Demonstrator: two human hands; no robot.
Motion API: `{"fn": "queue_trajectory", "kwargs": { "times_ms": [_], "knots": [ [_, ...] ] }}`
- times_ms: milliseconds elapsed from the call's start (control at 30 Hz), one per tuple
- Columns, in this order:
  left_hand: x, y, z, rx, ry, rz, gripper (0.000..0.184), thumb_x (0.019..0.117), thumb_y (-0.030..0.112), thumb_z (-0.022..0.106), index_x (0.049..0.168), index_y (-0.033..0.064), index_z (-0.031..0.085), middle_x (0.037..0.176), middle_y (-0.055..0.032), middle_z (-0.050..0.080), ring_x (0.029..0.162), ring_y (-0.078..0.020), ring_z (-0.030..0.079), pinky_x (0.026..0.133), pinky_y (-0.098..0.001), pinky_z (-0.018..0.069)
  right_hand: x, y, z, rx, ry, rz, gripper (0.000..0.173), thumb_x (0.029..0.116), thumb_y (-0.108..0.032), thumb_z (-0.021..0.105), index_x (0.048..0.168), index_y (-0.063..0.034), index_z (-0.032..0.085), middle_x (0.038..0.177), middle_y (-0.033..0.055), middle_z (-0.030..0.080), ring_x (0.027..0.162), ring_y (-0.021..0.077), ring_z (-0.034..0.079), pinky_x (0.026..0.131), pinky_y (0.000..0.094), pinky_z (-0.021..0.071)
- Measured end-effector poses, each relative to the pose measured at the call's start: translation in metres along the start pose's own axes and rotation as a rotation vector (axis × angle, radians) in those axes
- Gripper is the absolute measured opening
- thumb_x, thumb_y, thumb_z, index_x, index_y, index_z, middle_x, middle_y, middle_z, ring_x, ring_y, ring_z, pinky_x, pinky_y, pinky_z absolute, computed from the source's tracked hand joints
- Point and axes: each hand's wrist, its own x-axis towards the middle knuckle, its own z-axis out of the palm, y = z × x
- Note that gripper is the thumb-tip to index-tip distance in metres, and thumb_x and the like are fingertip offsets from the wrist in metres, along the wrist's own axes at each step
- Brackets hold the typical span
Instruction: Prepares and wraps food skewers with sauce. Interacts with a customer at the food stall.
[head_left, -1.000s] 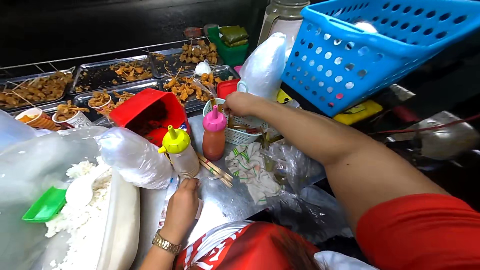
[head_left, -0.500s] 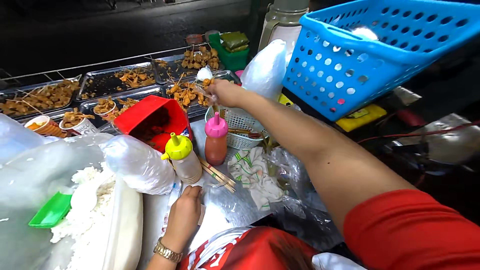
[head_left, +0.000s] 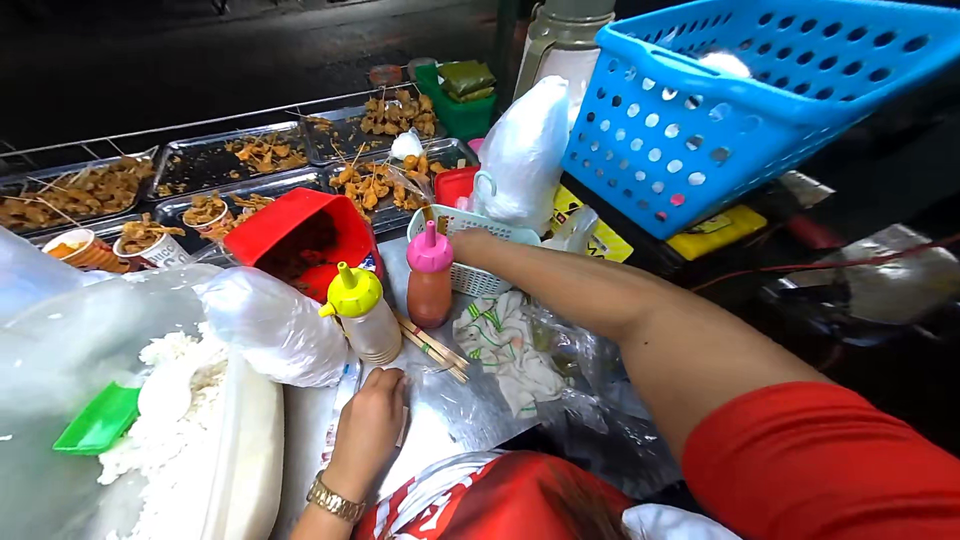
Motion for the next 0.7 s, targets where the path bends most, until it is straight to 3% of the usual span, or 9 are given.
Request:
{"fn": "queue_trajectory", "kwargs": {
  "times_ms": [100, 200, 333, 433, 533, 700],
  "knots": [
    [-0.001, 0.0, -0.004, 0.004, -0.008, -0.022, 0.034, 0.1034, 0.028, 0.057, 0.109, -0.0024, 0.072, 0.098, -0.0192, 0.071, 0.08, -0.0343, 0.071, 0.072, -0.0528, 0.0579, -0.01, -0.012, -0.015, -0.076, -0.081, 0.03, 0.029, 0.1067, -0.006, 0.047, 0.122, 0.0117, 0.063, 0.132, 0.031, 0.062, 0.125, 0.0493, 0.059, 0.097, 0.0674, 0.0465],
    [0.0, 0.003, -0.005, -0.021, -0.026, -0.03, 0.041, 0.1049, 0.034, 0.053, 0.111, -0.0014, 0.072, 0.101, -0.0186, 0.071, 0.082, -0.0338, 0.071, 0.074, -0.0528, 0.0573, -0.002, -0.004, -0.004, -0.035, -0.065, 0.0, 0.03, 0.1074, -0.008, 0.047, 0.122, 0.0113, 0.064, 0.13, 0.0312, 0.063, 0.123, 0.0493, 0.06, 0.097, 0.0681, 0.0466],
    [-0.001, 0.004, -0.003, -0.016, -0.021, -0.021, 0.037, 0.1071, 0.026, 0.047, 0.106, -0.0011, 0.073, 0.1, -0.0187, 0.071, 0.086, -0.0345, 0.072, 0.074, -0.0537, 0.0575, 0.009, 0.01, 0.002, -0.065, -0.046, -0.077, 0.023, 0.1035, -0.009, 0.056, 0.115, 0.0059, 0.069, 0.122, 0.0277, 0.067, 0.116, 0.0482, 0.064, 0.091, 0.0705, 0.0488],
    [-0.003, -0.002, -0.003, 0.012, 0.016, -0.022, 0.034, 0.1062, 0.02, 0.048, 0.102, -0.0022, 0.073, 0.095, -0.0188, 0.071, 0.084, -0.0349, 0.072, 0.073, -0.0535, 0.0578, -0.01, -0.003, -0.022, -0.145, -0.103, -0.041, 0.027, 0.1046, -0.013, 0.055, 0.115, 0.0085, 0.068, 0.124, 0.0289, 0.066, 0.121, 0.0478, 0.061, 0.096, 0.0688, 0.0457],
    [-0.002, -0.004, -0.004, 0.021, 0.02, -0.028, 0.032, 0.1061, 0.019, 0.049, 0.102, -0.0021, 0.073, 0.095, -0.0195, 0.071, 0.085, -0.0359, 0.073, 0.074, -0.0542, 0.058, -0.02, -0.014, -0.044, -0.264, -0.095, -0.004, 0.026, 0.1029, -0.01, 0.056, 0.112, 0.0112, 0.067, 0.124, 0.0308, 0.063, 0.121, 0.0489, 0.059, 0.093, 0.068, 0.0471],
    [0.001, 0.002, 0.0, 0.001, 0.015, -0.007, 0.032, 0.1057, 0.02, 0.05, 0.102, -0.0018, 0.073, 0.097, -0.0189, 0.072, 0.085, -0.0351, 0.073, 0.074, -0.0541, 0.0581, -0.011, -0.014, -0.074, -0.424, 0.076, -0.225, 0.022, 0.1012, -0.001, 0.054, 0.114, 0.0086, 0.068, 0.126, 0.0259, 0.064, 0.128, 0.0449, 0.054, 0.108, 0.066, 0.0343]
  ]
}}
